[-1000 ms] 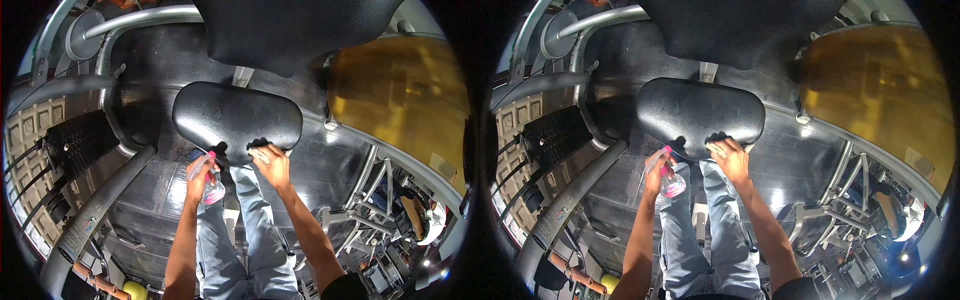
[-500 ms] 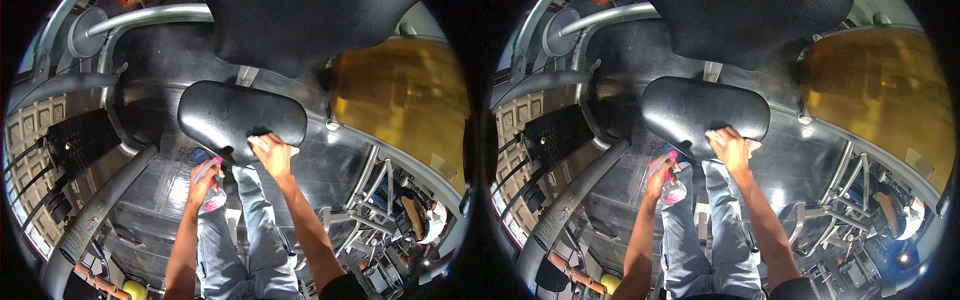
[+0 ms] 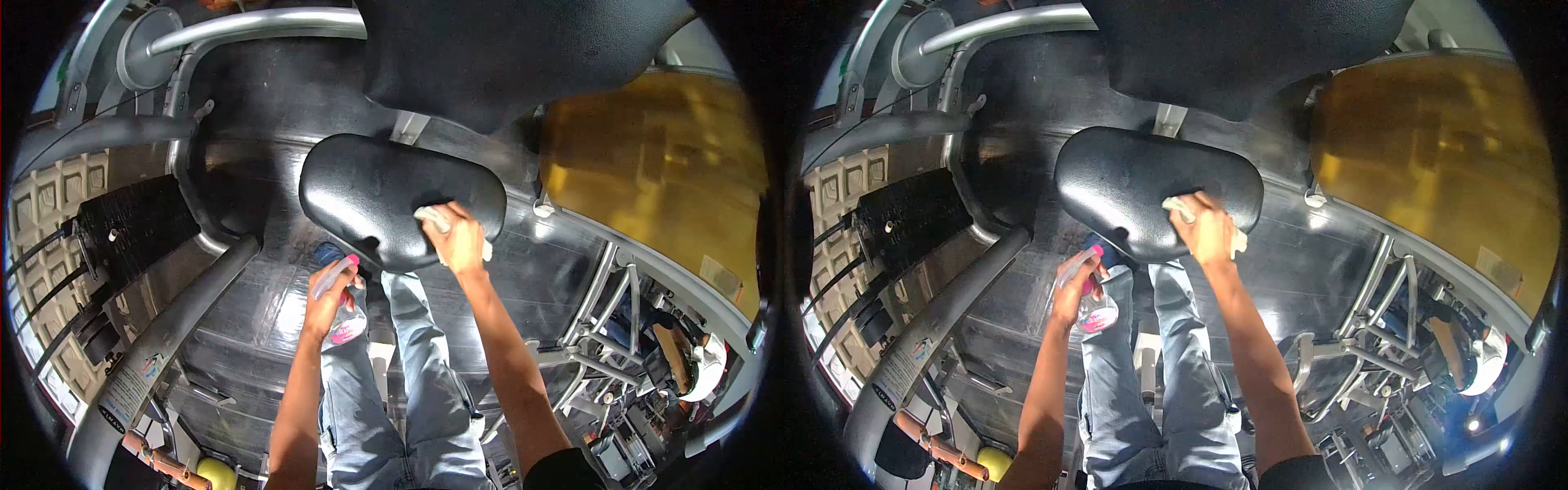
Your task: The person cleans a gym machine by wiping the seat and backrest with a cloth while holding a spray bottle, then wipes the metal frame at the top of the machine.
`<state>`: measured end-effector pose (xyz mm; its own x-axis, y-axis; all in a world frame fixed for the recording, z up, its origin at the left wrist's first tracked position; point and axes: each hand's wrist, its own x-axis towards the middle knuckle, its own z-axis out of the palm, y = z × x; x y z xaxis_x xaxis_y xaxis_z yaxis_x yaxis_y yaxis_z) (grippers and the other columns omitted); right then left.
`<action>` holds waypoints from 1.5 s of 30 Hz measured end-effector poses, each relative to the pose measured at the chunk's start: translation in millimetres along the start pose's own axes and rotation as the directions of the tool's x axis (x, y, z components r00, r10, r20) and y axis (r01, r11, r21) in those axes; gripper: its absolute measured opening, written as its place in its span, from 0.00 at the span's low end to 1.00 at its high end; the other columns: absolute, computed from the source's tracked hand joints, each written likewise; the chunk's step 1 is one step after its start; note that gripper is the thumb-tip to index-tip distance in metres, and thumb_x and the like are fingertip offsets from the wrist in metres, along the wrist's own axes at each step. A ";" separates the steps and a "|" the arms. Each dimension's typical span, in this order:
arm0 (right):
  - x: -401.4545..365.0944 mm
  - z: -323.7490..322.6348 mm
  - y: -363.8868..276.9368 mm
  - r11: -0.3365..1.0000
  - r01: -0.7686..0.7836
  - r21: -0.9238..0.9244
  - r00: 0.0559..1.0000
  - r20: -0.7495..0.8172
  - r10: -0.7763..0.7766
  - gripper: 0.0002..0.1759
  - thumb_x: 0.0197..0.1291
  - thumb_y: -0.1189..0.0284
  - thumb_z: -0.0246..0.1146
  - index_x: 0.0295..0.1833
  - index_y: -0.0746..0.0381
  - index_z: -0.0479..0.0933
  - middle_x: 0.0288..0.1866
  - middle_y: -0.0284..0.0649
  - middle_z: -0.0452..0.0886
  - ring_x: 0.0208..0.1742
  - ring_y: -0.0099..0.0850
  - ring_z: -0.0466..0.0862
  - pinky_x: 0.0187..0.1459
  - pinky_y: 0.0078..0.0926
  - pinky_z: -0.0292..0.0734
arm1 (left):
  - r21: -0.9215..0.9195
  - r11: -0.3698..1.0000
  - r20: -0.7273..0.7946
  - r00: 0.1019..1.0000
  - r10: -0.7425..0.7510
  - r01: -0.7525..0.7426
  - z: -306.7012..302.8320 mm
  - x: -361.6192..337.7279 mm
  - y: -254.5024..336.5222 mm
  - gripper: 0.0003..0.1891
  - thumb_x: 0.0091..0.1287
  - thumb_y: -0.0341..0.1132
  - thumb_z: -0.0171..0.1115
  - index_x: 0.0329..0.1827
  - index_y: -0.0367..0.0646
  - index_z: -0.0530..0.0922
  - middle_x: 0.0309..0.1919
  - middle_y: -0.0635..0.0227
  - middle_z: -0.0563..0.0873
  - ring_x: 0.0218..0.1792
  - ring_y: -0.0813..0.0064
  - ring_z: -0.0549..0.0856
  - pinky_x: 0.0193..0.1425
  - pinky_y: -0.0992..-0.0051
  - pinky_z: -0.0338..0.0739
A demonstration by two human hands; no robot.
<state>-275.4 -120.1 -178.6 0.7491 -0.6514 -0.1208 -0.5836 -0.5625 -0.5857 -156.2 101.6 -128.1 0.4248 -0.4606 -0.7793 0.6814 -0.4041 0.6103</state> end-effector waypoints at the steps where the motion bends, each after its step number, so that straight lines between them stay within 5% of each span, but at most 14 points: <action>1: -6.6 3.1 -6.9 0.999 -0.003 0.053 0.999 0.032 0.001 0.11 0.54 0.64 0.69 0.40 0.58 0.84 0.37 0.39 0.83 0.38 0.43 0.85 0.40 0.39 0.81 | -0.001 1.000 0.001 1.000 0.000 0.000 0.1 0.5 -1.7 0.16 0.70 0.43 0.61 0.42 0.36 0.81 0.28 0.66 0.84 0.17 0.80 0.77 0.22 0.80 0.70; 9: -27.8 -8.6 -8.9 0.986 0.162 -0.034 0.928 0.344 -0.140 0.13 0.54 0.61 0.68 0.45 0.50 0.83 0.39 0.34 0.81 0.39 0.39 0.86 0.40 0.40 0.82 | -0.013 0.999 0.012 0.999 -0.044 0.044 -7.6 -1.2 -1.1 0.14 0.69 0.41 0.62 0.41 0.35 0.80 0.28 0.65 0.84 0.17 0.79 0.77 0.22 0.79 0.70; 10: -15.6 -18.3 -16.8 0.994 0.025 -0.104 0.937 0.348 0.013 0.14 0.55 0.60 0.68 0.46 0.50 0.84 0.40 0.35 0.82 0.40 0.40 0.86 0.40 0.40 0.82 | -0.015 0.999 0.012 0.999 -0.043 0.043 -9.4 -0.8 -2.1 0.14 0.69 0.41 0.62 0.41 0.35 0.80 0.28 0.65 0.84 0.17 0.79 0.77 0.22 0.79 0.70; 13: 9.3 -4.4 -2.4 0.993 -0.008 -0.120 0.992 0.125 0.023 0.13 0.57 0.59 0.67 0.42 0.54 0.84 0.40 0.37 0.83 0.39 0.42 0.86 0.39 0.41 0.82 | -0.033 0.999 0.015 1.000 -0.025 0.025 -16.1 0.2 -3.5 0.14 0.68 0.40 0.62 0.41 0.35 0.80 0.28 0.65 0.84 0.18 0.79 0.78 0.22 0.79 0.70; 18: 16.7 17.5 -22.1 0.997 0.072 -0.003 0.992 0.101 -0.071 0.10 0.58 0.62 0.66 0.40 0.55 0.83 0.39 0.38 0.82 0.36 0.44 0.85 0.38 0.43 0.82 | -0.037 0.999 0.007 1.000 -0.026 0.026 -21.1 3.0 -3.3 0.14 0.68 0.40 0.62 0.39 0.35 0.81 0.27 0.65 0.84 0.17 0.79 0.78 0.21 0.79 0.70; 20: 6.7 20.8 -32.9 0.995 0.099 -0.003 0.956 0.276 -0.094 0.13 0.58 0.63 0.67 0.46 0.57 0.82 0.41 0.40 0.82 0.39 0.44 0.85 0.40 0.42 0.82 | -0.025 0.999 0.002 1.000 -0.032 0.032 -20.8 2.7 -1.3 0.14 0.68 0.40 0.62 0.39 0.35 0.81 0.27 0.65 0.84 0.17 0.79 0.78 0.21 0.79 0.70; 26: -14.9 12.4 -25.9 0.961 0.261 -0.093 0.877 0.439 -0.196 0.16 0.60 0.59 0.65 0.51 0.53 0.81 0.47 0.39 0.82 0.47 0.40 0.85 0.46 0.41 0.82 | -0.015 1.000 0.007 1.000 -0.024 0.024 -29.2 1.8 -1.4 0.14 0.68 0.40 0.62 0.40 0.35 0.81 0.27 0.65 0.84 0.17 0.78 0.77 0.21 0.79 0.70; 27: -8.2 4.7 -27.8 0.962 0.221 -0.159 0.851 0.513 -0.111 0.16 0.60 0.58 0.64 0.51 0.52 0.81 0.46 0.38 0.82 0.46 0.39 0.86 0.45 0.40 0.82 | -0.014 1.000 0.010 1.000 -0.015 0.015 -31.6 1.4 -2.6 0.14 0.68 0.40 0.62 0.40 0.35 0.81 0.27 0.65 0.84 0.17 0.78 0.77 0.21 0.79 0.70; 34: 27.2 18.9 -30.6 0.987 0.109 -0.115 0.978 0.192 -0.086 0.14 0.60 0.59 0.64 0.47 0.53 0.83 0.43 0.38 0.83 0.41 0.43 0.86 0.43 0.42 0.81 | -0.010 1.000 -0.003 1.000 0.000 0.000 -44.8 2.1 -0.9 0.13 0.66 0.41 0.61 0.35 0.38 0.79 0.27 0.62 0.84 0.16 0.76 0.78 0.22 0.76 0.71; 37: 17.0 24.3 -53.1 0.984 0.125 -0.129 0.934 0.349 -0.073 0.13 0.60 0.60 0.64 0.47 0.53 0.82 0.44 0.38 0.83 0.41 0.43 0.86 0.44 0.42 0.82 | 0.025 1.000 0.010 1.000 0.004 -0.004 -47.1 3.5 2.1 0.13 0.67 0.41 0.61 0.36 0.38 0.80 0.27 0.63 0.84 0.16 0.76 0.78 0.22 0.77 0.71; 41: -10.4 34.3 -59.9 0.937 0.312 -0.156 0.839 0.509 -0.195 0.18 0.61 0.60 0.64 0.55 0.49 0.78 0.49 0.33 0.80 0.57 0.36 0.81 0.49 0.39 0.82 | 0.038 0.999 0.025 1.000 0.000 -0.001 -50.9 -0.2 10.6 0.12 0.66 0.36 0.60 0.41 0.34 0.80 0.28 0.64 0.84 0.16 0.78 0.77 0.22 0.79 0.70; 44: -3.9 30.7 -51.0 0.905 0.374 -0.204 0.821 0.527 -0.221 0.17 0.61 0.60 0.64 0.54 0.51 0.79 0.49 0.35 0.80 0.56 0.36 0.82 0.49 0.38 0.82 | 0.053 0.998 0.031 0.999 0.022 -0.023 -56.1 0.4 14.5 0.11 0.66 0.36 0.60 0.40 0.34 0.80 0.28 0.64 0.84 0.16 0.78 0.77 0.22 0.80 0.70; 45: 3.9 30.2 -50.7 0.901 0.396 -0.176 0.868 0.392 -0.305 0.13 0.57 0.63 0.67 0.46 0.56 0.82 0.39 0.37 0.81 0.45 0.38 0.84 0.43 0.37 0.82 | 0.055 0.998 0.031 0.999 0.038 -0.040 -57.0 0.7 15.3 0.11 0.66 0.36 0.60 0.40 0.35 0.80 0.28 0.64 0.84 0.16 0.79 0.77 0.22 0.80 0.70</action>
<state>-233.4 -78.7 -173.6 0.9511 -0.1943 -0.2400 -0.2843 -0.8545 -0.4348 -111.4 140.2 -127.4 0.4322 -0.4997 -0.7507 0.6299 -0.4284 0.6479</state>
